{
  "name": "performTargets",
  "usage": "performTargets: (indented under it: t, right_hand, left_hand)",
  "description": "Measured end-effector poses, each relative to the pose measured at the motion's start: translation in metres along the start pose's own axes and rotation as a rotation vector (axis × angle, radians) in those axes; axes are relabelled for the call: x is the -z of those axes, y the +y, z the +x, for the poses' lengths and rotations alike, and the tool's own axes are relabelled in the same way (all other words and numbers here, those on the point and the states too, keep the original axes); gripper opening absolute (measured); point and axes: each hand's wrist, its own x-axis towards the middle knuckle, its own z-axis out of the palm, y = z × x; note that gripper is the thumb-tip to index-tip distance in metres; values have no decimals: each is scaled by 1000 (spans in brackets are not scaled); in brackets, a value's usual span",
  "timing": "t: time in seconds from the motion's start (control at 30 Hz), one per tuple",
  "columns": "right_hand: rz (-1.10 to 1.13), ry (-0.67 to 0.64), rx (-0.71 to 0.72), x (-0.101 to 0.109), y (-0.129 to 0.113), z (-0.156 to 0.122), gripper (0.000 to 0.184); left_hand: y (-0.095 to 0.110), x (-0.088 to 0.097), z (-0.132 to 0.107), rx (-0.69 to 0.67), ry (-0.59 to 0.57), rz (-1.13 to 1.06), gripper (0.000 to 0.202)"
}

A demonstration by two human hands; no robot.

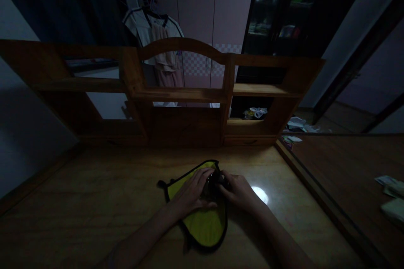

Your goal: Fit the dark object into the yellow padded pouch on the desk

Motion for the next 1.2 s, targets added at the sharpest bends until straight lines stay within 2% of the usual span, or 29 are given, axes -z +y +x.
performTargets:
  t: [0.33, 0.53, 0.73, 1.2]
  right_hand:
    - [-33, 41, -5, 4, 5, 0, 31]
    - [-54, 71, -25, -1, 3, 0, 28]
    - [-51, 21, 23, -13, 11, 0, 48]
    - [-36, 62, 49, -9, 14, -2, 40]
  left_hand:
    - [5, 5, 2, 9, -4, -24, 95]
    - [5, -2, 5, -7, 26, -6, 92]
    - [11, -1, 5, -22, 30, 3, 87]
    - [11, -2, 5, -13, 31, 14, 88]
